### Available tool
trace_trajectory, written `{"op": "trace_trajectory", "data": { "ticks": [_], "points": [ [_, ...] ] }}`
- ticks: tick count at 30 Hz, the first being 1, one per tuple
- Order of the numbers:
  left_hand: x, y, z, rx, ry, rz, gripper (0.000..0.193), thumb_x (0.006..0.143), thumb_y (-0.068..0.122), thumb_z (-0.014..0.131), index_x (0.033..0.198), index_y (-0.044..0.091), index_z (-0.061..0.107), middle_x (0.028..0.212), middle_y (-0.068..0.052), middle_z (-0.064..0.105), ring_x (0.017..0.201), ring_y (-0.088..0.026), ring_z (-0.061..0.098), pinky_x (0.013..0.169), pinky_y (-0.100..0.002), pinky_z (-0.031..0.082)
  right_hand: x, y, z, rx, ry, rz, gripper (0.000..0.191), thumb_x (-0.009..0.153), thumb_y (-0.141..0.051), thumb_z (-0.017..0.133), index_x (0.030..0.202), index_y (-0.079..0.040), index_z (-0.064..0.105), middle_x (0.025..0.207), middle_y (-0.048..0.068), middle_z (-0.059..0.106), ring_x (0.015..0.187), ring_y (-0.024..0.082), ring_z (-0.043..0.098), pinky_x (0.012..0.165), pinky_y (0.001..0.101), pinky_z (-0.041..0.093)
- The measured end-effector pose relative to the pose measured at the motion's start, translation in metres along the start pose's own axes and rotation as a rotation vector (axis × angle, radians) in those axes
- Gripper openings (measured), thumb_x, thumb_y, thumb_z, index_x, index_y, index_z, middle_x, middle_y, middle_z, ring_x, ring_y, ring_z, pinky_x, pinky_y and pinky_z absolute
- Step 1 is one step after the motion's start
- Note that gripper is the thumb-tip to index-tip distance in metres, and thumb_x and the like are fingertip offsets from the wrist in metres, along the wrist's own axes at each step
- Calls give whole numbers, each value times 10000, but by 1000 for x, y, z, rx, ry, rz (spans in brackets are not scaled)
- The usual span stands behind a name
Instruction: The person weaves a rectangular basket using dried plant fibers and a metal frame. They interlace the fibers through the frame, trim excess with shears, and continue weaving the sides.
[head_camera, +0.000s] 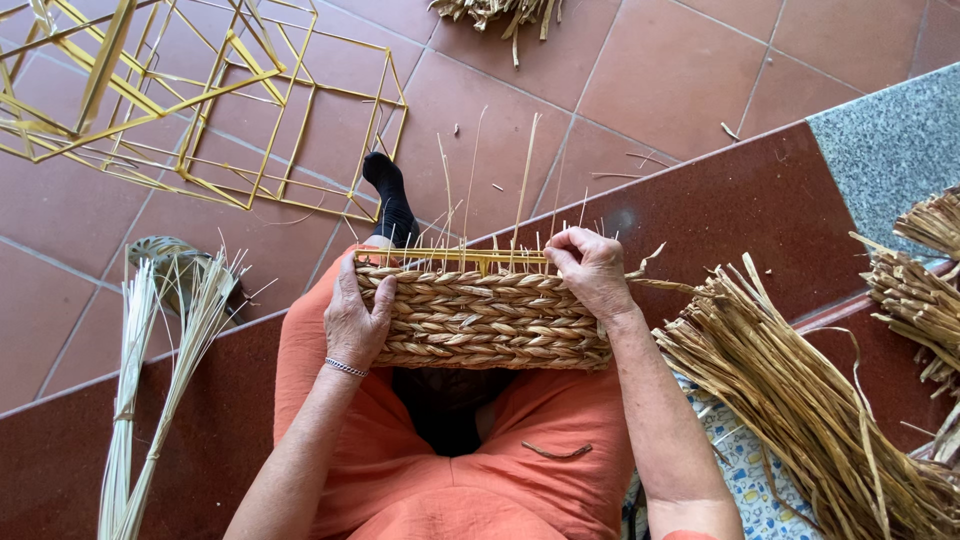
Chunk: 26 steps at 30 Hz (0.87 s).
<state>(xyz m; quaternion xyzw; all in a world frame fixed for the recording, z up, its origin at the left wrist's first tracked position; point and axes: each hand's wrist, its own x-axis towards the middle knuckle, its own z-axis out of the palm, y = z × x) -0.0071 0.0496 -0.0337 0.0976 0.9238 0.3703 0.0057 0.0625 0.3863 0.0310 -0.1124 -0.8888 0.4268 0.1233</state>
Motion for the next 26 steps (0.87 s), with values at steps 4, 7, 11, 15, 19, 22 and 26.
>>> {"op": "trace_trajectory", "data": {
  "ticks": [4,7,11,15,19,22,26],
  "points": [
    [1,1,-1,19,2,2,725,997,459,603,1527,20,375,1319,-260,619,1131,-401,668,905,-484,555,5,-2,2,-18,-30,119,28,879,-71,783,890,-60,760,752,32,750,643,69,648,572,264,533],
    [1,3,-2,-8,1,-3,734,991,476,603,1529,32,375,1338,-260,613,1143,-397,669,913,-472,559,7,-6,-2,-34,-37,121,55,883,-88,786,931,-64,773,791,34,770,666,65,667,601,245,544],
    [5,5,-3,-13,-15,-44,743,988,484,588,1536,31,370,1341,-269,602,1153,-410,649,940,-486,532,-1,-14,-18,92,-7,115,245,878,-131,787,1114,-76,752,947,35,788,696,78,661,606,228,555],
    [8,0,-2,-50,0,-36,655,1041,442,548,1524,27,394,1359,-280,595,1198,-427,613,967,-494,502,-44,-10,-53,304,204,149,199,991,-150,724,1167,-58,737,1040,69,782,869,82,727,738,221,617],
    [17,-10,-4,-216,-55,-29,494,1103,307,466,1524,53,423,1307,-240,638,1195,-362,630,1000,-440,498,-119,17,-90,369,320,298,168,999,-111,709,1139,-24,738,995,79,774,797,83,680,671,213,543],
    [26,-26,-1,-267,-61,79,394,1127,191,485,1489,37,455,1291,-214,640,1153,-316,631,992,-407,507,-206,62,-110,413,374,429,133,1016,-105,697,1102,-12,738,942,56,748,803,66,662,710,207,536],
    [37,-45,7,-278,-54,31,412,1135,179,573,1518,49,496,1188,-200,661,1032,-229,643,922,-369,533,-339,131,-126,345,344,836,167,950,-126,707,1060,-13,762,835,77,728,673,107,627,623,257,519]
  ]
}}
